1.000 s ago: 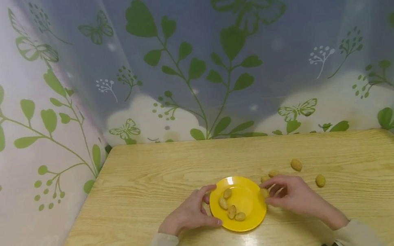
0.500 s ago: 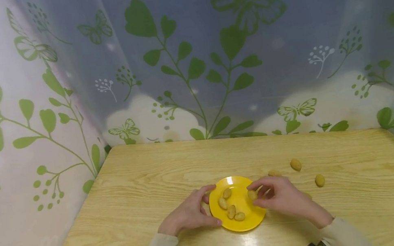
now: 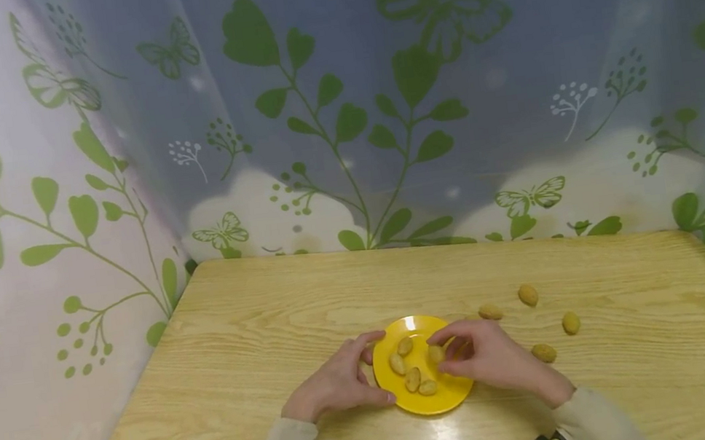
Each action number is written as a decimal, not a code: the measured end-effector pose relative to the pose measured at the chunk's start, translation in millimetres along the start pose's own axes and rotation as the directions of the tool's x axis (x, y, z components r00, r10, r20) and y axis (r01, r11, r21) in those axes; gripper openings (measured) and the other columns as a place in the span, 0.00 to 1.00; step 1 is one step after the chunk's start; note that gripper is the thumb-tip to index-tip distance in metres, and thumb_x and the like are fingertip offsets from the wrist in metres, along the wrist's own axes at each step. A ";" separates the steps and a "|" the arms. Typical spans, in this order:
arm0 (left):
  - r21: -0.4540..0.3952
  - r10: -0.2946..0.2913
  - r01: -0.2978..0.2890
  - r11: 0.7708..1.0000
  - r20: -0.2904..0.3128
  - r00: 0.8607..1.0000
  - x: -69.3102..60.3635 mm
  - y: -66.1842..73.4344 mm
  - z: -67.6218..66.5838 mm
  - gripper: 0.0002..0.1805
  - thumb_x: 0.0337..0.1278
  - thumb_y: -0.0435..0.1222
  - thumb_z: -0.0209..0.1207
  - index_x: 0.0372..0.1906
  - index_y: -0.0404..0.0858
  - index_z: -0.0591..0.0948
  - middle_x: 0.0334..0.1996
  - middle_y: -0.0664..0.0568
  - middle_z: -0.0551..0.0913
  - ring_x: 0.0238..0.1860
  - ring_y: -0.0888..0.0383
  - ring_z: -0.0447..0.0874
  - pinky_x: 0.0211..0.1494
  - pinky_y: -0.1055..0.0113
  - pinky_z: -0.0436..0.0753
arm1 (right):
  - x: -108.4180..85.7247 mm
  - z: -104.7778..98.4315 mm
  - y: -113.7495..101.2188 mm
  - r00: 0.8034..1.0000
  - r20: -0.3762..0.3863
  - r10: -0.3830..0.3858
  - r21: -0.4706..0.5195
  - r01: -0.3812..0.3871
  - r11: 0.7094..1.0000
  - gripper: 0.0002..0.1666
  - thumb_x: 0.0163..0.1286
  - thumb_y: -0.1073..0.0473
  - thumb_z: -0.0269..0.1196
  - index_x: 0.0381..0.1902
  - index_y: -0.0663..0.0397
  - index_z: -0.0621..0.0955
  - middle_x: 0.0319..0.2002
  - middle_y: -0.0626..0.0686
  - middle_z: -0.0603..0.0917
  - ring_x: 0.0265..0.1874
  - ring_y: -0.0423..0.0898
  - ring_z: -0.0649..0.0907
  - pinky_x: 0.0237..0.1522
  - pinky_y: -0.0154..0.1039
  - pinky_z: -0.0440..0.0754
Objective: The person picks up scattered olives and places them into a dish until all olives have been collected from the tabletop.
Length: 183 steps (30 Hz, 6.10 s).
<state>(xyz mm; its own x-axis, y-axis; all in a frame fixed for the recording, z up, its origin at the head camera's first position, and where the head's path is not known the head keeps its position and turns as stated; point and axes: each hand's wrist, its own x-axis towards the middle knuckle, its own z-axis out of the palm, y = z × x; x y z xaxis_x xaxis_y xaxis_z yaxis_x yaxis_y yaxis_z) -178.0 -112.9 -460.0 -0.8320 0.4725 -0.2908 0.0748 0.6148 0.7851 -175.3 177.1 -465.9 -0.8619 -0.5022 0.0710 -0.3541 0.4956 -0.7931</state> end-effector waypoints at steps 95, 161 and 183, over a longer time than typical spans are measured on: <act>-0.004 0.008 -0.008 1.000 -0.001 1.000 1.4 -2.0 -0.1 0.53 0.45 0.42 0.79 0.78 0.50 0.64 0.51 0.49 0.73 0.34 0.58 0.78 0.36 0.68 0.78 | -58.8 -41.5 12.3 0.984 -0.172 -0.036 -0.014 0.034 0.999 0.14 0.67 0.60 0.71 0.50 0.55 0.86 0.46 0.58 0.89 0.36 0.31 0.85 0.35 0.34 0.87; -0.011 0.038 -0.038 0.999 0.000 0.999 0.5 -4.8 -0.3 0.52 0.47 0.42 0.78 0.78 0.47 0.63 0.52 0.49 0.73 0.32 0.60 0.77 0.36 0.70 0.78 | -93.9 -89.5 70.5 0.983 -0.179 -0.024 -0.219 -0.016 0.976 0.13 0.60 0.61 0.76 0.41 0.40 0.88 0.38 0.40 0.89 0.37 0.29 0.83 0.31 0.31 0.81; -0.012 0.031 -0.031 0.999 0.001 1.000 -1.4 -0.1 -1.3 0.52 0.46 0.40 0.78 0.77 0.47 0.64 0.51 0.48 0.73 0.33 0.59 0.77 0.36 0.70 0.78 | -92.2 -82.3 70.1 0.978 -0.203 -0.056 -0.135 0.028 0.990 0.16 0.56 0.67 0.76 0.39 0.43 0.87 0.36 0.40 0.87 0.34 0.32 0.83 0.32 0.31 0.82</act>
<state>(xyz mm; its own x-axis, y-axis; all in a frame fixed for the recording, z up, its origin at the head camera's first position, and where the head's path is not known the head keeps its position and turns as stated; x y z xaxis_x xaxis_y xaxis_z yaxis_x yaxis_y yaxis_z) -177.6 -114.5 -459.0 -0.8287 0.4922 -0.2665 0.0940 0.5919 0.8005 -150.6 316.5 -478.3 -0.8966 -0.3745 0.2366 -0.4243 0.5726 -0.7015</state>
